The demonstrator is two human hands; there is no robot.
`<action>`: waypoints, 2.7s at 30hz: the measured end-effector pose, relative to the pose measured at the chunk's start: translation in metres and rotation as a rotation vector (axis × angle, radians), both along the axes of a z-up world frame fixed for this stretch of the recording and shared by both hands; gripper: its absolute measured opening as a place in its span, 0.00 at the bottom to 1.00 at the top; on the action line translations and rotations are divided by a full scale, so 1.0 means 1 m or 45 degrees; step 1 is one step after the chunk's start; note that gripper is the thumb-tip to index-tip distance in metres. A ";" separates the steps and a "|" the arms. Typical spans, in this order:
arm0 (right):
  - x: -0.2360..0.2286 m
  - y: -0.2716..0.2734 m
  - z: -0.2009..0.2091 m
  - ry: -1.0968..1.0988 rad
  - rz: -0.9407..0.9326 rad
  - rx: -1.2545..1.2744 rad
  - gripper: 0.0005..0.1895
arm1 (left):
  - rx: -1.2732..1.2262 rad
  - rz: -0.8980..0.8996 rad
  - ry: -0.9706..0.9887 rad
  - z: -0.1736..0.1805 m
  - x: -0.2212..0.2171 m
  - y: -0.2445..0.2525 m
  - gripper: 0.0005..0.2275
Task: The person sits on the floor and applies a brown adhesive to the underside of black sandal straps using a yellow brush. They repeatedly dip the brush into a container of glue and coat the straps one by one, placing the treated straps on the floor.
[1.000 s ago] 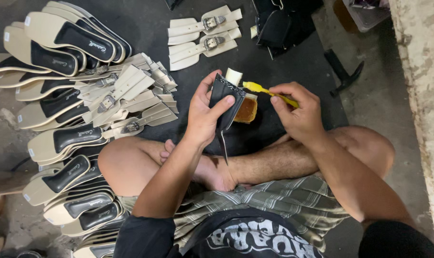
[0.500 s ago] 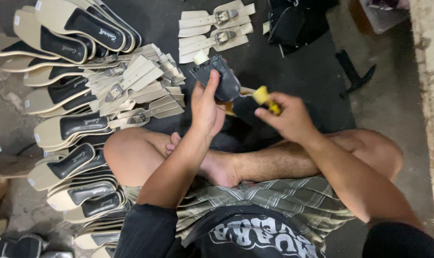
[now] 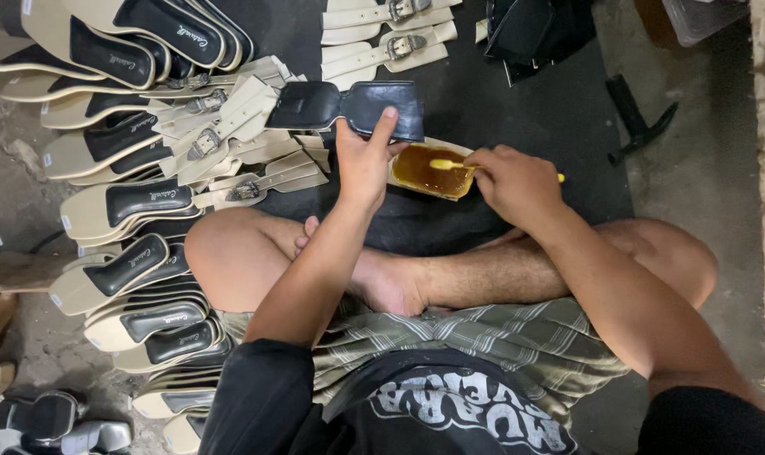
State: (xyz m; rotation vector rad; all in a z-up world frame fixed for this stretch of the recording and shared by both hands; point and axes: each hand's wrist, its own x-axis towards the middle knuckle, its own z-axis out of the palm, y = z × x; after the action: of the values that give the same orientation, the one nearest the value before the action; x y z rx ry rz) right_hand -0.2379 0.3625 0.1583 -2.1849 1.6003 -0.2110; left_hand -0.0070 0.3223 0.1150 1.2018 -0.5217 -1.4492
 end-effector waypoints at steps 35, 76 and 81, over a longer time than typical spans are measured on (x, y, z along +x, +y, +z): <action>0.001 0.012 0.054 -0.632 -0.214 -0.086 0.09 | 0.058 -0.017 0.270 0.026 -0.016 0.010 0.16; -0.023 -0.052 0.012 -0.410 -0.325 0.363 0.11 | -0.473 0.247 -1.979 -0.117 0.027 -0.315 0.22; -0.019 -0.036 0.007 -0.297 -0.113 0.301 0.10 | -0.609 -0.760 -1.776 -0.087 0.021 -0.215 0.24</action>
State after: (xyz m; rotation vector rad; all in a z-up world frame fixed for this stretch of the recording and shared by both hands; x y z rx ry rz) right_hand -0.2574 0.3261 0.1653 -1.8416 1.5092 -0.2775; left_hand 0.0145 0.1077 0.0275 1.5737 -2.1659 -0.5977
